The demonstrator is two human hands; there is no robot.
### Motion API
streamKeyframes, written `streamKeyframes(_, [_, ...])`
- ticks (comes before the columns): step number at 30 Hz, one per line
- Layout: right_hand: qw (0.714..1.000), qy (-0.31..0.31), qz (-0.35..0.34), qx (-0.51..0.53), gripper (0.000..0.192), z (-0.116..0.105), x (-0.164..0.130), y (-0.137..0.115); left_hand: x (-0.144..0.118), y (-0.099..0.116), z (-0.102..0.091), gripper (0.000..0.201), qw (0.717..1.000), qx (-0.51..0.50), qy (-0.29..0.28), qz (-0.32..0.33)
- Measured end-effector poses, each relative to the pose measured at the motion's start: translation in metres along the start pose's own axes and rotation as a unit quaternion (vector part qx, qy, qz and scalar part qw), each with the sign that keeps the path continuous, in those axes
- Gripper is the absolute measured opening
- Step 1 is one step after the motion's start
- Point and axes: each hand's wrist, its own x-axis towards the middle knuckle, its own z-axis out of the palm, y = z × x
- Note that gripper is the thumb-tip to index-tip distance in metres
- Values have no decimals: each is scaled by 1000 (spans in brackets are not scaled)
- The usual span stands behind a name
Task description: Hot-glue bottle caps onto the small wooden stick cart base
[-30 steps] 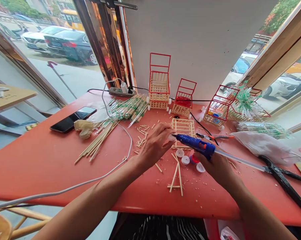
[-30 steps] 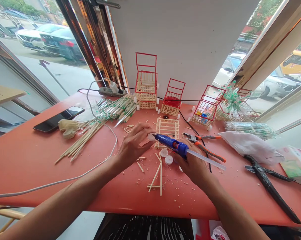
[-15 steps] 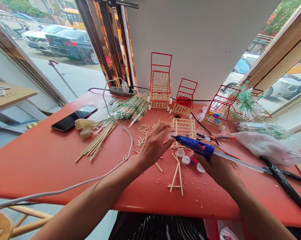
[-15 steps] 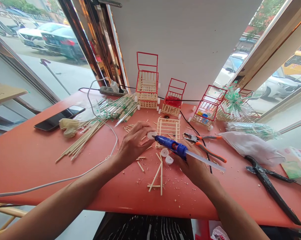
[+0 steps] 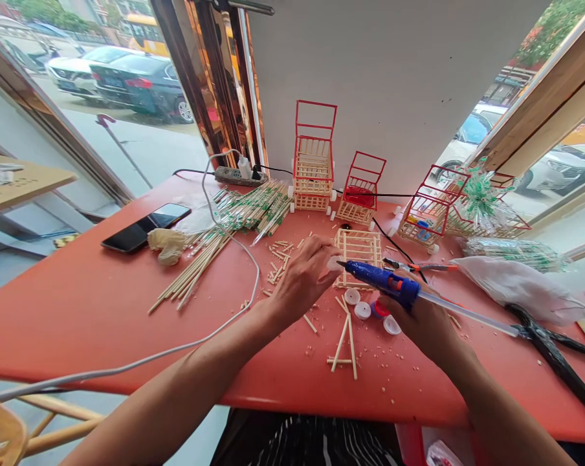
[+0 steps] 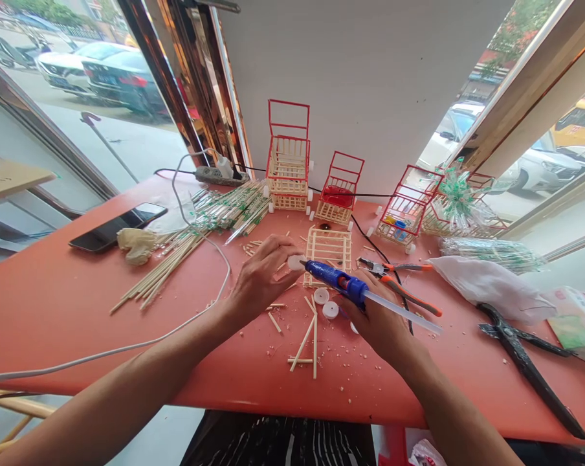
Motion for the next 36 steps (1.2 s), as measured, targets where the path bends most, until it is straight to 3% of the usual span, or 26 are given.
streamKeyframes(8, [999, -2, 4, 39, 16, 2, 0, -3, 0, 1, 0, 19, 1000, -4, -13, 3])
streamKeyframes(13, [994, 18, 84, 73, 29, 1, -1, 2, 1, 0, 0, 16, 1000, 2, -11, -3])
streamKeyframes(18, [972, 42, 157, 172, 49, -5, -1, 2, 2, -3, -2, 19, 1000, -2, -19, -19])
streamKeyframes(22, [920, 64, 205, 327, 53, -10, 1, 0, 1, -4, -2, 23, 998, -3, -29, -50])
streamKeyframes(26, [895, 90, 201, 388, 51, -13, 4, -1, 1, -7, 0, 27, 995, -6, -46, -85])
streamKeyframes(36, [893, 111, 205, 385, 55, -15, 6, 2, -2, -11, 2, 28, 996, -21, -21, -79])
